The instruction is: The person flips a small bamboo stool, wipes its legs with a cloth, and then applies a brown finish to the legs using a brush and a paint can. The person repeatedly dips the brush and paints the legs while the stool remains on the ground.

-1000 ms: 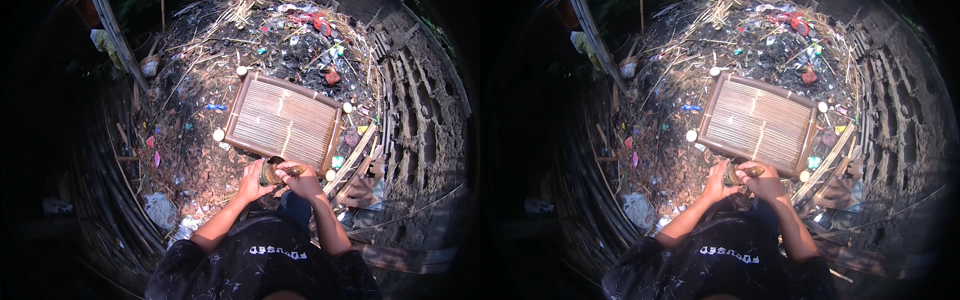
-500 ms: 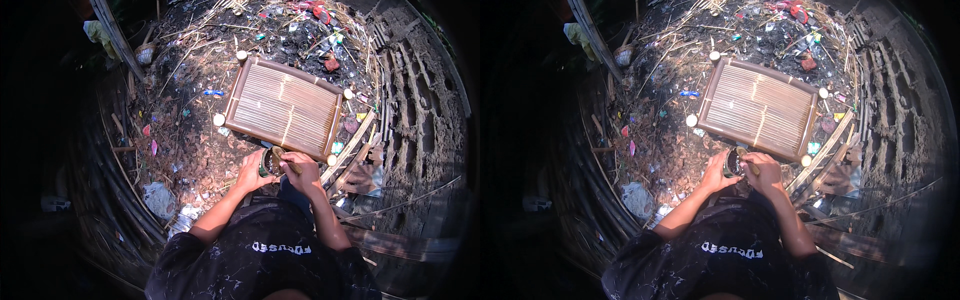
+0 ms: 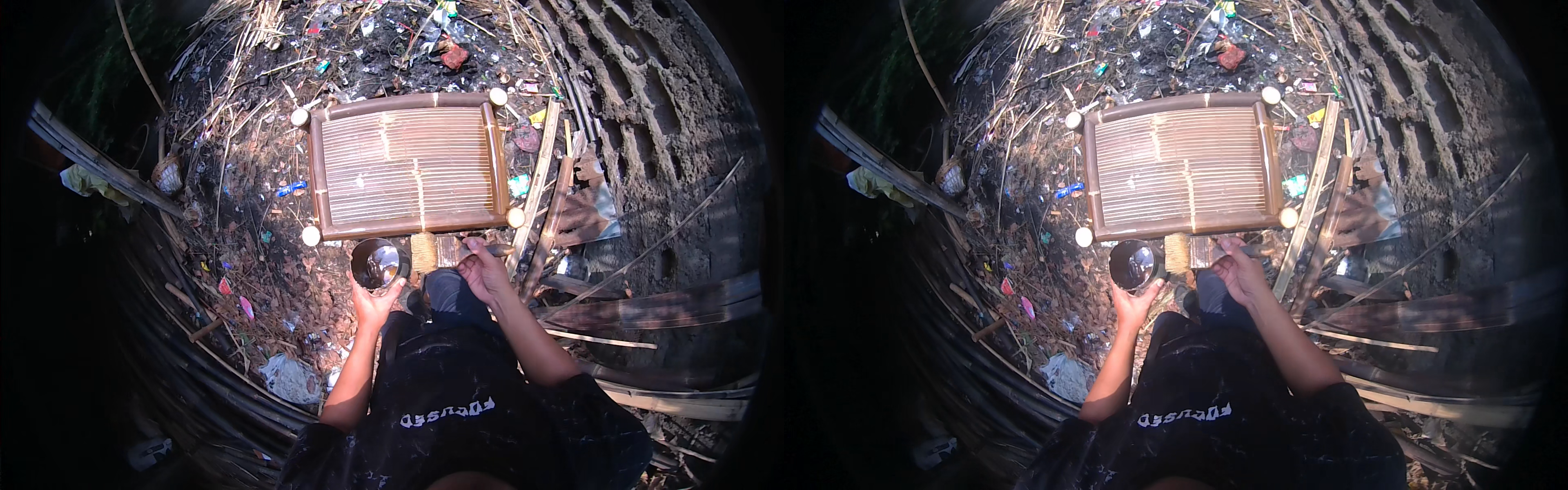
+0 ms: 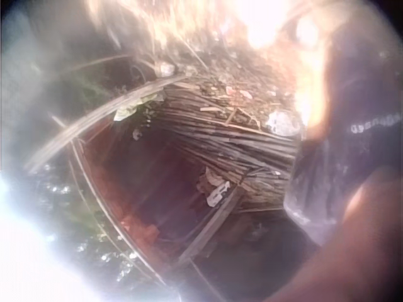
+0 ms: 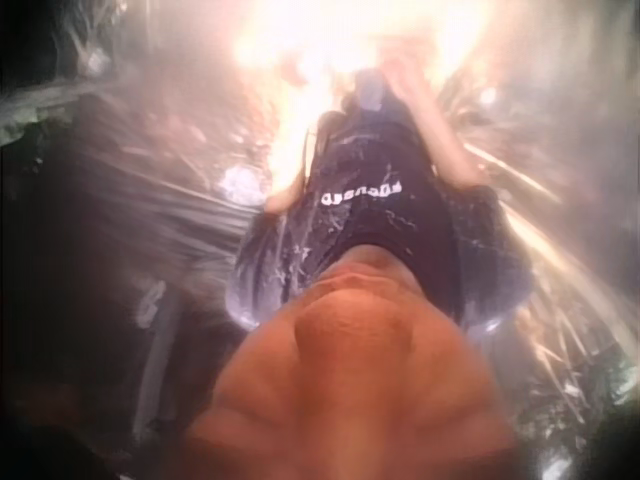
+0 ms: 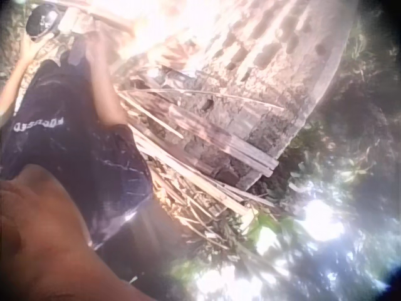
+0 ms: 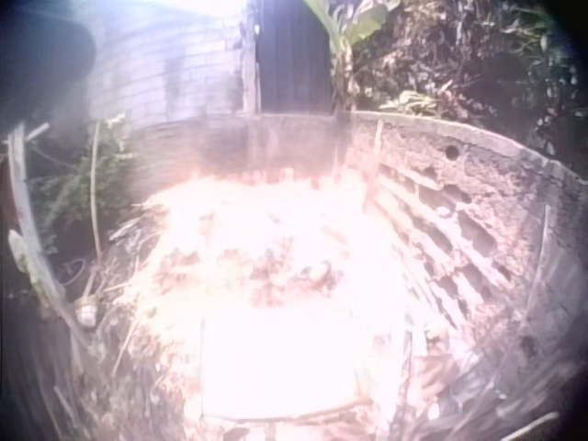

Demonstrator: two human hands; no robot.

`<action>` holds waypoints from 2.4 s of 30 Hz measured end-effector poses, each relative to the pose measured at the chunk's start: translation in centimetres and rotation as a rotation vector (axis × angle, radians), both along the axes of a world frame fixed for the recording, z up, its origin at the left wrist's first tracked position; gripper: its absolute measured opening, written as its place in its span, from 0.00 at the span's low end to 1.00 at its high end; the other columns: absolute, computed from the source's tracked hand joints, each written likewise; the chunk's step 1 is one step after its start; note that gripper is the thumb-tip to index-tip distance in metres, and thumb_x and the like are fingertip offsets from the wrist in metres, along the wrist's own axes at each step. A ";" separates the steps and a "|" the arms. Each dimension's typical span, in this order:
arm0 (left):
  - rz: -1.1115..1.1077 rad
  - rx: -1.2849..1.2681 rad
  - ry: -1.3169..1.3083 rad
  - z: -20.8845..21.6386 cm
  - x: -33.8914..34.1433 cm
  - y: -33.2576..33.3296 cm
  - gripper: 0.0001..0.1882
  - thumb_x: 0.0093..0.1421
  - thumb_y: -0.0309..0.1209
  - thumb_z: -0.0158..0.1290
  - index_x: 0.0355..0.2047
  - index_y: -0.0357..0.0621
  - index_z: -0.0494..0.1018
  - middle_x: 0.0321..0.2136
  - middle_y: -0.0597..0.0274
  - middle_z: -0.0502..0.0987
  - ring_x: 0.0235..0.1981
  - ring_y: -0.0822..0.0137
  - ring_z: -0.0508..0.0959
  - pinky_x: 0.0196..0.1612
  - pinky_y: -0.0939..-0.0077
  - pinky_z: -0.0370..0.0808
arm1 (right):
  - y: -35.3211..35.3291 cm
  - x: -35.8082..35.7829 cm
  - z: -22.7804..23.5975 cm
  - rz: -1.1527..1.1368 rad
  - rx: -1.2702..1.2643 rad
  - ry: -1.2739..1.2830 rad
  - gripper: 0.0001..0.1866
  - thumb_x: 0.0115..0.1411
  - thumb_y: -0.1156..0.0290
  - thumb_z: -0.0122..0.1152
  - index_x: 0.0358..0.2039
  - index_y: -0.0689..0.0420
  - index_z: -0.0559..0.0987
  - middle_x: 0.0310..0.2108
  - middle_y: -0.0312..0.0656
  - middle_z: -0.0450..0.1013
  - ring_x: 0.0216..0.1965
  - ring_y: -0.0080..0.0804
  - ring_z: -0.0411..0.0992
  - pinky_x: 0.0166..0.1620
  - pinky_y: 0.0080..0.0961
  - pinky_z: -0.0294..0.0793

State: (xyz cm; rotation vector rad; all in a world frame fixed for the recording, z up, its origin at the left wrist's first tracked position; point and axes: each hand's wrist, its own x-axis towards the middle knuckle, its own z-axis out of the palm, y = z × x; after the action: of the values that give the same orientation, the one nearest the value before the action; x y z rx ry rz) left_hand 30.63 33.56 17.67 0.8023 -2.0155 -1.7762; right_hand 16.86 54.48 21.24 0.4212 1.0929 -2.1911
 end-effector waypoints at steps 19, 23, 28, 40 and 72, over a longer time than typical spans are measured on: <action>0.108 -0.237 -0.163 -7.3 -8.5 -10.7 0.37 0.50 0.22 0.67 0.58 0.33 0.62 0.53 0.50 0.70 0.51 0.59 0.73 0.57 0.63 0.70 | -2.8 -16.5 -28.6 -0.362 1.257 0.589 0.13 0.59 0.68 0.62 0.42 0.61 0.79 0.40 0.53 0.78 0.40 0.50 0.77 0.44 0.34 0.74; 0.003 -0.232 -0.186 -8.8 -10.0 -11.8 0.39 0.48 0.26 0.69 0.59 0.32 0.62 0.54 0.50 0.70 0.52 0.59 0.72 0.58 0.62 0.69 | -14.0 -8.6 -31.8 0.012 0.782 0.862 0.12 0.56 0.72 0.66 0.41 0.59 0.80 0.39 0.50 0.78 0.42 0.48 0.78 0.45 0.35 0.76; -0.184 -0.151 -0.260 -9.4 -11.4 -15.0 0.41 0.49 0.27 0.70 0.59 0.32 0.61 0.54 0.50 0.69 0.52 0.59 0.72 0.58 0.62 0.68 | -2.9 -15.1 -30.5 -0.275 1.175 0.509 0.11 0.59 0.70 0.64 0.41 0.61 0.81 0.43 0.50 0.78 0.42 0.42 0.78 0.45 0.29 0.76; -0.291 -0.301 -0.197 -10.8 -11.6 -18.1 0.36 0.51 0.28 0.68 0.56 0.30 0.64 0.52 0.50 0.72 0.50 0.61 0.74 0.55 0.63 0.70 | 6.9 -16.5 -26.0 -0.163 1.670 0.355 0.13 0.59 0.62 0.62 0.38 0.57 0.82 0.31 0.49 0.80 0.33 0.46 0.79 0.37 0.35 0.77; 0.056 -0.156 -0.118 -10.8 -5.6 -25.0 0.43 0.48 0.26 0.70 0.61 0.34 0.59 0.56 0.50 0.67 0.54 0.59 0.71 0.58 0.61 0.70 | -31.1 -0.8 -32.7 0.100 0.685 0.505 0.14 0.56 0.71 0.67 0.43 0.60 0.81 0.39 0.50 0.79 0.41 0.43 0.79 0.43 0.30 0.79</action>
State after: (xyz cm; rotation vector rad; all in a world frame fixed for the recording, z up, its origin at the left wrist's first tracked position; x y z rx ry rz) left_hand 25.02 8.52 6.89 0.9240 -2.1524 -1.5525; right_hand 16.03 23.38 -11.45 0.0811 2.1002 -1.8223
